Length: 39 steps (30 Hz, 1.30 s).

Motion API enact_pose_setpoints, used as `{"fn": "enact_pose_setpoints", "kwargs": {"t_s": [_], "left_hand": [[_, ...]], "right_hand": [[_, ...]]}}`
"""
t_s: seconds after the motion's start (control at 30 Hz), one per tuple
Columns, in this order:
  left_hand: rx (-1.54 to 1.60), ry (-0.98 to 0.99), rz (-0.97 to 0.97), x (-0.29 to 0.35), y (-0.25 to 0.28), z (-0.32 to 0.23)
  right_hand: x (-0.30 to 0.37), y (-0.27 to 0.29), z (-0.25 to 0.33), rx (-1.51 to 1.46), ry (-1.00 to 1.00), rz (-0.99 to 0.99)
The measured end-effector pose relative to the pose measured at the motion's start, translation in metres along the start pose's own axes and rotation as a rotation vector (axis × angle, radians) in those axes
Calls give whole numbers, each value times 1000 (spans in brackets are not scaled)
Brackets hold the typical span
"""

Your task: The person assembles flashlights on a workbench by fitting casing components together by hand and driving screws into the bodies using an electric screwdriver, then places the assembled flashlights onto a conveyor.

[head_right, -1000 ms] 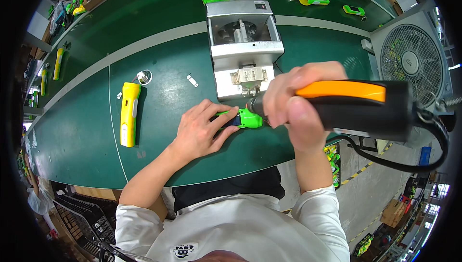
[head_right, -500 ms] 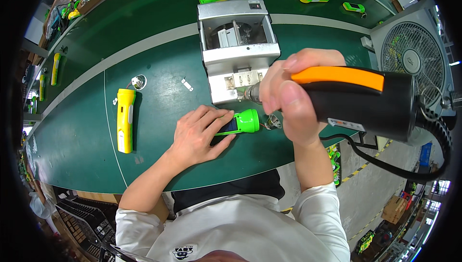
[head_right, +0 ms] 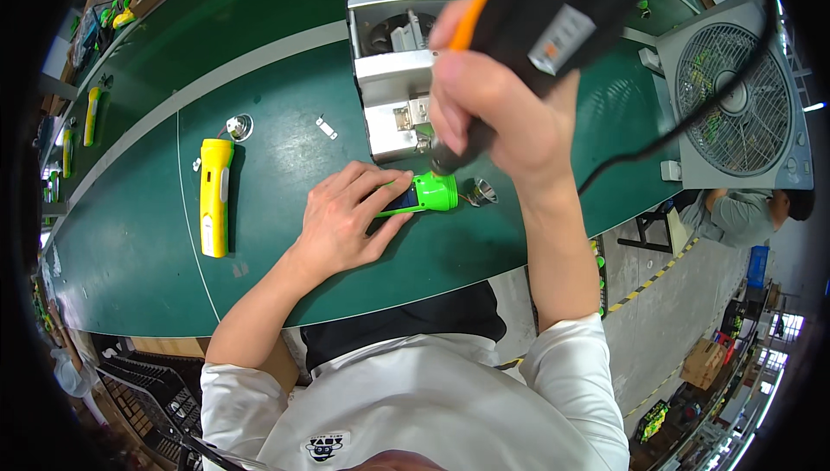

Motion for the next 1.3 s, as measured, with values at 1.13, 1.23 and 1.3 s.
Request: {"fn": "enact_pose_setpoints", "kwargs": {"t_s": [1.13,1.23,1.3], "left_hand": [[-15,55,-89,-2,6,-2],[-30,65,-104,-1,4,-1],[-32,66,-97,-1,3,0]], "right_hand": [[47,-5,-6,-207,119,-27],[49,-5,-2,-191,130,-21],[51,-6,-1,-199,131,-29]]}}
Point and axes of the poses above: each hand's wrist, its own x-axis away from the middle knuckle, its own y-axis out of the back of the hand, z = x × y, the point moved 10 cm from there along -x, towards the middle knuckle, and after that the axes turned 2 degrees about z, right-handed, at the moved point
